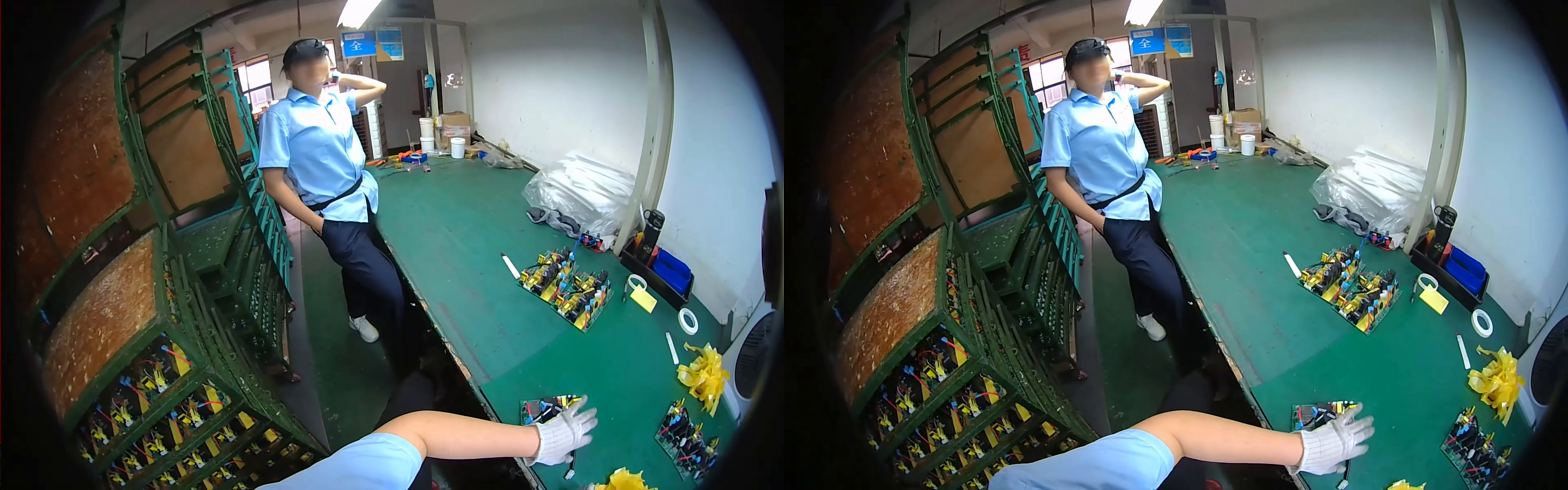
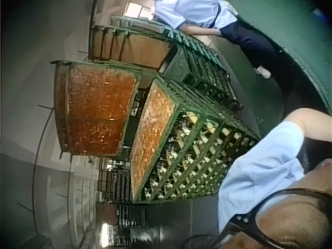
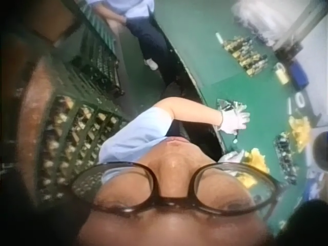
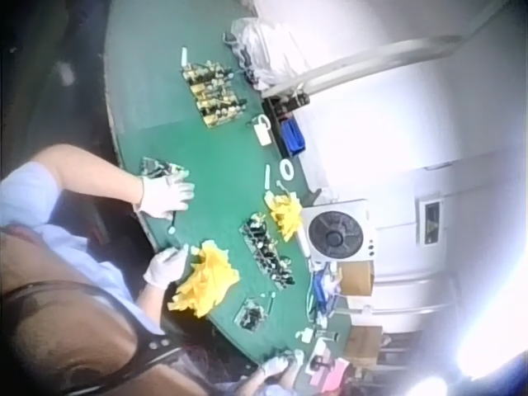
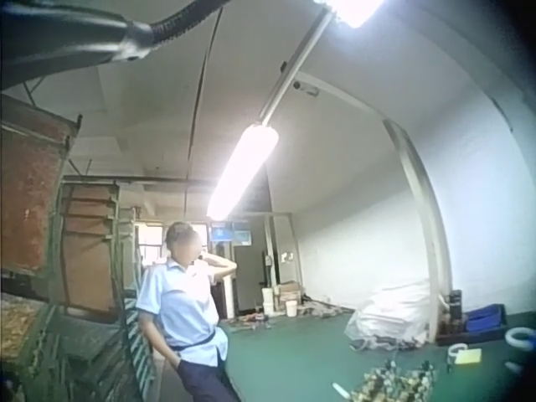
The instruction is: The person assembles printed circuit boards by hand, attaching electronic components and yellow strips to the boards with tape.
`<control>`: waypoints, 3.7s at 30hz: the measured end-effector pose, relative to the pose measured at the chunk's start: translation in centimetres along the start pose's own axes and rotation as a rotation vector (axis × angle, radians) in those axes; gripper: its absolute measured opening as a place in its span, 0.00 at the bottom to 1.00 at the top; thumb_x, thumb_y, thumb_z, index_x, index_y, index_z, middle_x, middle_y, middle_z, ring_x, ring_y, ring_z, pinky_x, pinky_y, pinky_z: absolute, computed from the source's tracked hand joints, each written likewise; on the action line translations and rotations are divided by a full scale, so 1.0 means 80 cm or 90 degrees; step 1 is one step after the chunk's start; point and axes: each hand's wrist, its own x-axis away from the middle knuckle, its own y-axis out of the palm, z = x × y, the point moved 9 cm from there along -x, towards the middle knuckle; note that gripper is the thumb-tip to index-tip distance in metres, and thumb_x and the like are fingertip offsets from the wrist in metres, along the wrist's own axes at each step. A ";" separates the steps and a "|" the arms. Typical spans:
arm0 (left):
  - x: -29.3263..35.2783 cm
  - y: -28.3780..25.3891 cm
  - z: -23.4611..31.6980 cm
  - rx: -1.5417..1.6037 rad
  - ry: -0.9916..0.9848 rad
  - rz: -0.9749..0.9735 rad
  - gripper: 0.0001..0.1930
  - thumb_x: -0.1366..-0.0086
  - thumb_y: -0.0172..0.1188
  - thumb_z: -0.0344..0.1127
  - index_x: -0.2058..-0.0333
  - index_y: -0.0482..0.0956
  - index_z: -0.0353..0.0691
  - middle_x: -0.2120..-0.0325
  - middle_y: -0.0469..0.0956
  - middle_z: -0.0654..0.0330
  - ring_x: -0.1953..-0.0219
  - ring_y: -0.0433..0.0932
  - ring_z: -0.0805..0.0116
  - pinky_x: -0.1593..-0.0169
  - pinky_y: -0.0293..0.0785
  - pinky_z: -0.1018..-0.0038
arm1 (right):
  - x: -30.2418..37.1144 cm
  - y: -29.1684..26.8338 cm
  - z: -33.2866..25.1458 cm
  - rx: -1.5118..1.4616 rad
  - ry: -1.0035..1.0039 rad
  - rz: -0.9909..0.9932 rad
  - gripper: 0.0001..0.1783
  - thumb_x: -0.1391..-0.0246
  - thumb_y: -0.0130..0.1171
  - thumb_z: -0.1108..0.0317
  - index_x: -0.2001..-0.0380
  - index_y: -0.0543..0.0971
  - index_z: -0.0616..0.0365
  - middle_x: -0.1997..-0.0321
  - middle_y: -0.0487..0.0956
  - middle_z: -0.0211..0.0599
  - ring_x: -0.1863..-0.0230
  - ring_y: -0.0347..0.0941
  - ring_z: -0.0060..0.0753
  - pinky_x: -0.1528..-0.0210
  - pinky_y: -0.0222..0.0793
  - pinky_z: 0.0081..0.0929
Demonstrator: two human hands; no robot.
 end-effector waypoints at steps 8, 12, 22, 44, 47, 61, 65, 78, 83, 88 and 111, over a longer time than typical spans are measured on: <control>-0.007 0.100 0.015 -0.118 0.013 -0.293 0.09 0.43 0.58 0.41 0.69 0.82 0.44 0.70 0.78 0.57 0.60 0.77 0.58 0.50 0.69 0.51 | 0.001 -0.009 -0.007 0.004 -0.005 0.025 0.16 0.42 0.54 0.71 0.53 0.78 0.69 0.54 0.80 0.58 0.54 0.78 0.56 0.48 0.73 0.41; -0.009 0.111 0.016 -0.088 -0.014 -0.215 0.06 0.45 0.57 0.37 0.74 0.80 0.44 0.74 0.75 0.59 0.67 0.76 0.60 0.62 0.69 0.63 | 0.005 -0.007 -0.004 -0.018 0.008 0.031 0.16 0.42 0.53 0.72 0.53 0.78 0.69 0.54 0.80 0.58 0.53 0.78 0.56 0.48 0.73 0.41; -0.042 0.071 -0.008 0.004 -0.001 -0.242 0.08 0.41 0.55 0.36 0.70 0.80 0.40 0.72 0.78 0.54 0.65 0.78 0.56 0.60 0.71 0.61 | 0.001 0.005 0.009 -0.026 0.035 -0.012 0.18 0.39 0.53 0.68 0.49 0.76 0.67 0.54 0.80 0.56 0.54 0.77 0.54 0.46 0.72 0.41; -0.010 0.026 -0.143 0.144 -0.262 -0.119 0.17 0.40 0.50 0.43 0.82 0.78 0.39 0.80 0.79 0.48 0.74 0.80 0.50 0.66 0.77 0.57 | -0.054 0.089 -0.014 -0.096 -0.047 -0.112 0.08 0.43 0.56 0.69 0.60 0.79 0.51 0.65 0.75 0.44 0.63 0.74 0.51 0.62 0.72 0.45; -0.013 0.036 -0.141 0.232 -0.231 -0.051 0.16 0.42 0.54 0.42 0.82 0.78 0.37 0.81 0.78 0.49 0.73 0.80 0.50 0.65 0.76 0.58 | -0.060 0.114 -0.008 -0.060 -0.029 -0.165 0.07 0.41 0.55 0.64 0.61 0.79 0.48 0.65 0.75 0.41 0.62 0.75 0.47 0.64 0.73 0.43; -0.019 0.047 -0.111 0.220 -0.219 -0.085 0.15 0.40 0.57 0.42 0.78 0.80 0.36 0.77 0.79 0.47 0.70 0.79 0.47 0.64 0.75 0.58 | -0.026 0.128 -0.033 0.049 -0.095 -0.204 0.06 0.45 0.56 0.65 0.64 0.78 0.49 0.68 0.72 0.37 0.63 0.74 0.42 0.69 0.74 0.42; -0.031 0.061 -0.115 0.169 -0.190 -0.101 0.15 0.39 0.56 0.43 0.78 0.80 0.37 0.77 0.79 0.48 0.70 0.79 0.48 0.64 0.75 0.58 | -0.037 0.127 -0.030 0.056 -0.085 -0.196 0.06 0.45 0.56 0.65 0.65 0.77 0.50 0.69 0.72 0.37 0.63 0.74 0.41 0.69 0.74 0.41; -0.033 0.045 -0.078 0.217 -0.197 -0.061 0.16 0.43 0.53 0.43 0.82 0.79 0.37 0.80 0.78 0.46 0.75 0.79 0.47 0.65 0.75 0.57 | 0.002 0.124 0.002 0.011 -0.160 -0.032 0.07 0.47 0.56 0.73 0.63 0.78 0.61 0.67 0.72 0.54 0.65 0.70 0.60 0.64 0.68 0.49; -0.004 0.026 -0.119 0.242 -0.317 -0.092 0.17 0.41 0.53 0.43 0.80 0.79 0.36 0.79 0.78 0.46 0.73 0.80 0.45 0.62 0.75 0.55 | -0.028 0.135 -0.041 -0.003 -0.160 -0.185 0.05 0.46 0.55 0.72 0.66 0.77 0.60 0.67 0.72 0.53 0.64 0.70 0.57 0.63 0.66 0.49; -0.014 0.035 -0.126 0.200 -0.291 -0.085 0.19 0.40 0.52 0.44 0.79 0.79 0.35 0.80 0.78 0.46 0.73 0.79 0.45 0.61 0.74 0.55 | -0.029 0.139 -0.040 0.018 -0.192 -0.110 0.06 0.45 0.55 0.72 0.63 0.75 0.58 0.66 0.72 0.51 0.63 0.70 0.57 0.63 0.66 0.48; -0.013 0.051 -0.136 0.240 -0.293 -0.145 0.19 0.35 0.52 0.47 0.74 0.80 0.36 0.74 0.80 0.46 0.68 0.80 0.45 0.63 0.75 0.56 | -0.040 0.118 -0.037 0.020 -0.112 -0.120 0.06 0.47 0.60 0.69 0.64 0.79 0.53 0.70 0.75 0.37 0.66 0.72 0.45 0.68 0.71 0.39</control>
